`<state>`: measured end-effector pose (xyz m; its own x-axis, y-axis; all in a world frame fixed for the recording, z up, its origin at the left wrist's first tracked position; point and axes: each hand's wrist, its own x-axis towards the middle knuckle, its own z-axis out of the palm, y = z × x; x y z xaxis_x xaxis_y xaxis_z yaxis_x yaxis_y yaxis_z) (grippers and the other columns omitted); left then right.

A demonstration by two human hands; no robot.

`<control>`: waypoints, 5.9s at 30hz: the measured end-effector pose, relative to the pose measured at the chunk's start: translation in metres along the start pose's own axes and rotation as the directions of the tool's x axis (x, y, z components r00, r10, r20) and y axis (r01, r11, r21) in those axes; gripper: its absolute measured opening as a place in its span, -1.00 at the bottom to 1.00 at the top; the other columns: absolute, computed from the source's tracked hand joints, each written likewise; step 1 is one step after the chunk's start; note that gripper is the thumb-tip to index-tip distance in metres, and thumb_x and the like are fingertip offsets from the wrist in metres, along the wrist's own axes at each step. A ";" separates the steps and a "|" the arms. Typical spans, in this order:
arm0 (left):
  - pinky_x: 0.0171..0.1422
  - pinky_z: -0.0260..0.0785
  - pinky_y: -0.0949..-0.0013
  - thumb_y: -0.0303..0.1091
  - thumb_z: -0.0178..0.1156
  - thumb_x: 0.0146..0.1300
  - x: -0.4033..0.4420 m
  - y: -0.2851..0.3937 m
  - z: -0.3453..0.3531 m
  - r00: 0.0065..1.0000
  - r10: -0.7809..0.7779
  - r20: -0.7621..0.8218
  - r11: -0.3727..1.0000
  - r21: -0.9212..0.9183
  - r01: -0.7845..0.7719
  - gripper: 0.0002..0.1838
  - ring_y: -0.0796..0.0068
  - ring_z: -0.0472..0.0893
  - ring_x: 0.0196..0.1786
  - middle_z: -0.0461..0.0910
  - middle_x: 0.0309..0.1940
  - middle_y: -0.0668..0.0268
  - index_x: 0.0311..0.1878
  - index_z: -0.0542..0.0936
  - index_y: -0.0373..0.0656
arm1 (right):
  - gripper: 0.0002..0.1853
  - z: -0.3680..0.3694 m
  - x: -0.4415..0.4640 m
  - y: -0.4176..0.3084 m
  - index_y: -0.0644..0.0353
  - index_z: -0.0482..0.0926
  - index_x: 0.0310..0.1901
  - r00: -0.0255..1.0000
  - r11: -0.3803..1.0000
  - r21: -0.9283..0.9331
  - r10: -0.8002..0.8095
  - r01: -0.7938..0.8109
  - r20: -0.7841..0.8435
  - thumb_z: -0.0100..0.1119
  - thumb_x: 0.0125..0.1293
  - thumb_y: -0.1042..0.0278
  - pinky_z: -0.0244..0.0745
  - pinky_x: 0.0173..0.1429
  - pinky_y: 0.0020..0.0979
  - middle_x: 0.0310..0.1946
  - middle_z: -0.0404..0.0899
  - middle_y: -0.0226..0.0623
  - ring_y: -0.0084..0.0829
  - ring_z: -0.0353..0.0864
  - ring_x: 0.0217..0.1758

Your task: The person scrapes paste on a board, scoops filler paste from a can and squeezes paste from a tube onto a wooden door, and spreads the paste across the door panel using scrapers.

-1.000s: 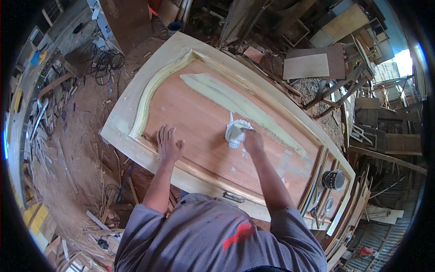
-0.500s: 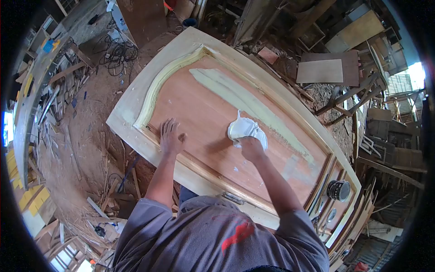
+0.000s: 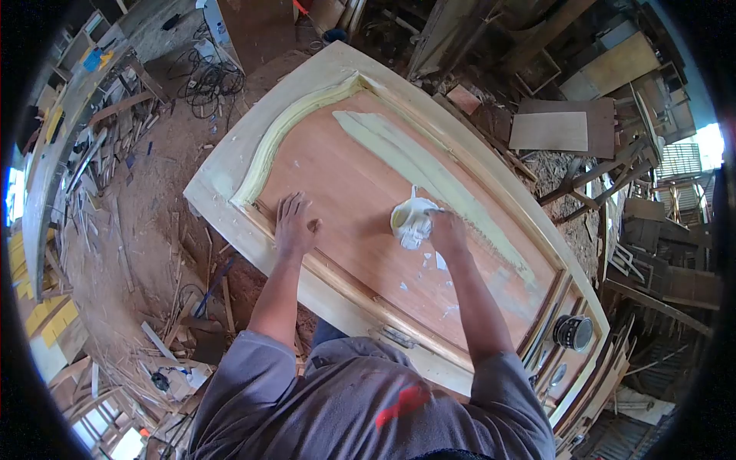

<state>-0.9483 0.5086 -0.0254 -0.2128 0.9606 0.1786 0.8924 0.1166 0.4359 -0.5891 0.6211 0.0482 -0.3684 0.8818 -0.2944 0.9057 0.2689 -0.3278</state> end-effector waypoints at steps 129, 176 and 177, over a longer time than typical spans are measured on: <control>0.67 0.15 -0.09 -0.25 0.40 0.09 -0.002 0.005 0.013 0.997 0.078 -0.022 0.995 0.069 -0.076 -0.45 -0.11 0.38 0.50 0.49 0.40 -0.02 0.16 0.64 -0.28 | -0.77 -0.022 -0.002 0.103 0.21 0.80 -0.16 0.997 0.981 -0.195 -0.001 0.016 0.074 0.20 0.25 0.40 0.68 0.24 -0.05 -0.07 0.79 0.00 -0.01 0.79 0.09; 0.66 0.17 -0.10 -0.25 0.42 0.08 -0.003 0.015 0.012 0.998 0.070 -0.004 0.993 0.092 -0.070 -0.43 -0.13 0.38 0.51 0.49 0.42 -0.02 0.17 0.62 -0.27 | -0.72 0.038 -0.070 0.051 0.18 0.80 -0.22 0.933 0.942 0.043 0.336 -0.333 -0.129 0.35 0.23 0.13 0.72 0.04 -0.08 -0.24 0.80 0.03 -0.07 0.84 -0.16; 0.66 0.17 -0.10 -0.25 0.42 0.08 -0.002 0.015 0.012 0.998 0.063 -0.003 0.995 0.081 -0.063 -0.44 -0.13 0.38 0.51 0.49 0.42 -0.03 0.17 0.62 -0.27 | -0.66 0.065 -0.053 0.038 0.19 0.79 -0.27 0.885 0.911 0.123 0.412 -0.394 -0.215 0.39 0.22 0.03 0.73 -0.05 -0.06 -0.32 0.79 0.03 -0.06 0.84 -0.25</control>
<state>-0.9291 0.5113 -0.0299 -0.1571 0.9654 0.2083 0.9333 0.0762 0.3509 -0.5484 0.5600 -0.0068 0.0922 0.9748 -0.2031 0.9443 -0.1503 -0.2927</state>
